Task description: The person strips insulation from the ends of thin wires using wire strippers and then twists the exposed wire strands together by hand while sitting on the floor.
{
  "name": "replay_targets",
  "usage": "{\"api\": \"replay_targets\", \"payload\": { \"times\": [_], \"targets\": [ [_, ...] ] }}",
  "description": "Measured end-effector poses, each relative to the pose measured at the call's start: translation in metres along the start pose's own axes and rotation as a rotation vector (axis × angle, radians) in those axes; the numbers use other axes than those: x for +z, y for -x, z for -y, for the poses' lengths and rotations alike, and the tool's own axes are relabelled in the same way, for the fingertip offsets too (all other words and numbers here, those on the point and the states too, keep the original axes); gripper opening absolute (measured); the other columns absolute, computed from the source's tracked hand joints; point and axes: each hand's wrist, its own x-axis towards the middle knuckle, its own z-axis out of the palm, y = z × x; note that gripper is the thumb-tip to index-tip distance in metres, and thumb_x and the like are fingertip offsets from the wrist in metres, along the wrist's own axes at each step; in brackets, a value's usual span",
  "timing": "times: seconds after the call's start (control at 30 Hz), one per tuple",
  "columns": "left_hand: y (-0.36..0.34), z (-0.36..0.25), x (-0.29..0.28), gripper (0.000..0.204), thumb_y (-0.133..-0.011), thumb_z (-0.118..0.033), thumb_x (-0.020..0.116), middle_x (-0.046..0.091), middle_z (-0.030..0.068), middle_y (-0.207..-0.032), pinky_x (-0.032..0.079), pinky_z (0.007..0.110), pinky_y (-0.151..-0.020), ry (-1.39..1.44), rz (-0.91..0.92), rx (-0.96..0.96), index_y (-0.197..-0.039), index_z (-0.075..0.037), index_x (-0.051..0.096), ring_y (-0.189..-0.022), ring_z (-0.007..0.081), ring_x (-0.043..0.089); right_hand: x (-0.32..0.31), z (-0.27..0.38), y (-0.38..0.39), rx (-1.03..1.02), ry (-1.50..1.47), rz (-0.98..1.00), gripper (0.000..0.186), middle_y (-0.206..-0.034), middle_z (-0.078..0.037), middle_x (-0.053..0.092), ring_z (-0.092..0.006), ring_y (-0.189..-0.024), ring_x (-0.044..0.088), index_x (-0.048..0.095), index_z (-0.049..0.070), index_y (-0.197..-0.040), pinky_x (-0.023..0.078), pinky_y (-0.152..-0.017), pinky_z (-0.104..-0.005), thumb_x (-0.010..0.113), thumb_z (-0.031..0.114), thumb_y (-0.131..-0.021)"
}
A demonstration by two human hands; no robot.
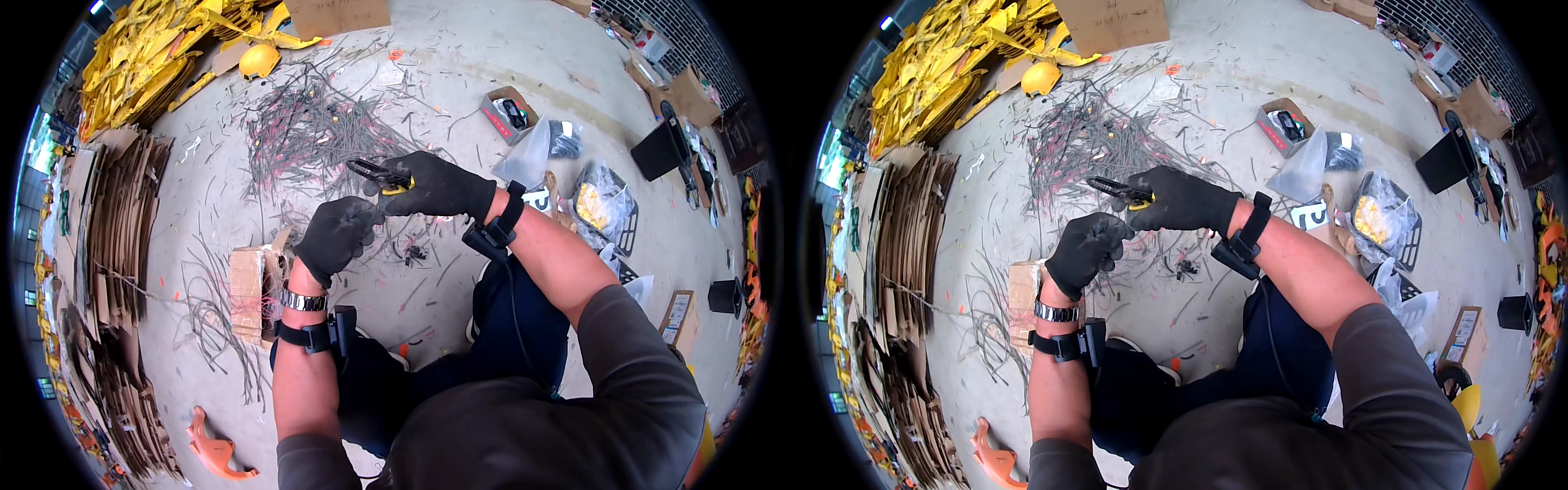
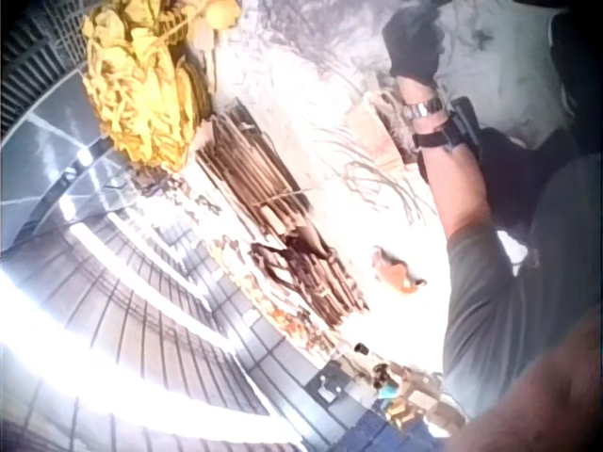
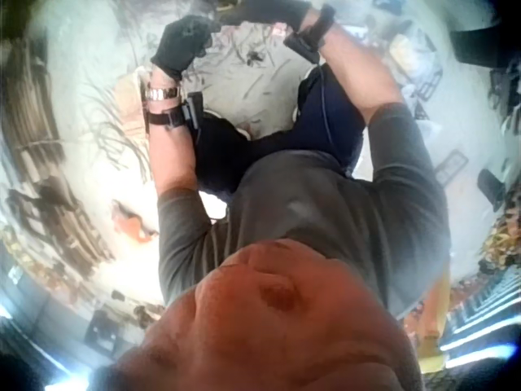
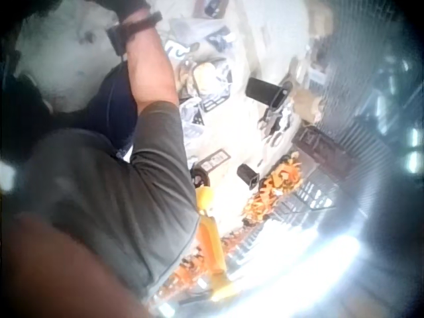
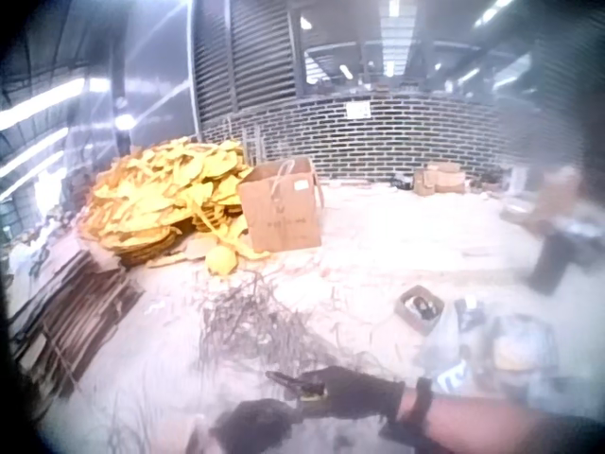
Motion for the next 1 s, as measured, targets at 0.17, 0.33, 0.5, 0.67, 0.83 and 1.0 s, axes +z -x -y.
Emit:
{"api": "replay_targets", "payload": {
  "times": [0.17, 0.33, 0.5, 0.67, 0.83, 1.0],
  "targets": [
    [-0.001, 0.004, 0.001, 0.014, -0.094, -0.009, 0.059, 0.060, -0.0006, -0.066, 0.041, 0.025, -0.050, -0.085, 0.016, 0.041, -0.094, -0.003, 0.071, -0.057, 0.0066, 0.052, 0.006, -0.001, -0.003, -0.091, 0.208, 0.034, 0.040, -0.091, -0.016, 0.069, -0.0212, -0.078, 0.062, 0.068, 0.002, -0.115, 0.050, -0.075, -0.0359, 0.075, 0.023, -0.082],
    [-0.003, 0.008, 0.001, 0.015, -0.091, -0.009, 0.060, 0.061, 0.0006, -0.064, 0.042, 0.026, -0.050, -0.116, -0.008, 0.022, -0.092, -0.002, 0.073, -0.055, 0.0076, 0.053, 0.014, -0.009, -0.003, -0.146, 0.217, 0.033, 0.029, -0.088, -0.019, 0.068, -0.0313, -0.077, 0.065, 0.068, 0.005, -0.110, 0.051, -0.074, -0.0394, 0.071, 0.020, -0.085],
    [-0.007, 0.016, 0.000, 0.014, -0.089, -0.008, 0.062, 0.063, 0.0046, -0.063, 0.045, 0.029, -0.051, -0.145, 0.007, 0.117, -0.092, -0.001, 0.073, -0.054, 0.0099, 0.055, 0.018, -0.012, -0.004, -0.159, 0.310, 0.020, 0.019, -0.085, -0.018, 0.066, -0.0355, -0.078, 0.064, 0.067, 0.005, -0.098, 0.050, -0.071, -0.0421, 0.069, 0.019, -0.086],
    [-0.009, 0.022, -0.001, 0.014, -0.089, -0.008, 0.062, 0.063, 0.0040, -0.063, 0.045, 0.029, -0.051, -0.218, 0.014, 0.175, -0.094, 0.000, 0.074, -0.055, 0.0098, 0.056, 0.019, -0.016, -0.005, -0.211, 0.413, 0.027, 0.017, -0.080, -0.017, 0.065, -0.0362, -0.074, 0.063, 0.067, 0.005, -0.092, 0.049, -0.068, -0.0422, 0.068, 0.021, -0.086],
    [0.000, 0.009, 0.001, 0.019, -0.096, -0.014, 0.059, 0.060, 0.0009, -0.069, 0.042, 0.023, -0.051, -0.018, 0.059, 0.008, -0.099, 0.000, 0.071, -0.057, 0.0070, 0.052, 0.011, -0.001, -0.003, -0.164, 0.267, 0.037, 0.017, -0.073, -0.016, 0.063, -0.0338, -0.066, 0.060, 0.066, 0.005, -0.090, 0.048, -0.065, -0.0409, 0.066, 0.021, -0.084],
    [0.004, -0.001, 0.007, 0.021, -0.098, -0.019, 0.061, 0.059, 0.0005, -0.070, 0.044, 0.024, -0.052, 0.094, 0.028, 0.065, -0.094, -0.001, 0.070, -0.058, 0.0086, 0.054, 0.003, 0.009, 0.000, -0.191, 0.188, 0.011, 0.018, -0.071, -0.016, 0.061, -0.0303, -0.063, 0.058, 0.065, 0.004, -0.090, 0.047, -0.064, -0.0401, 0.065, 0.021, -0.084]
  ]
}}
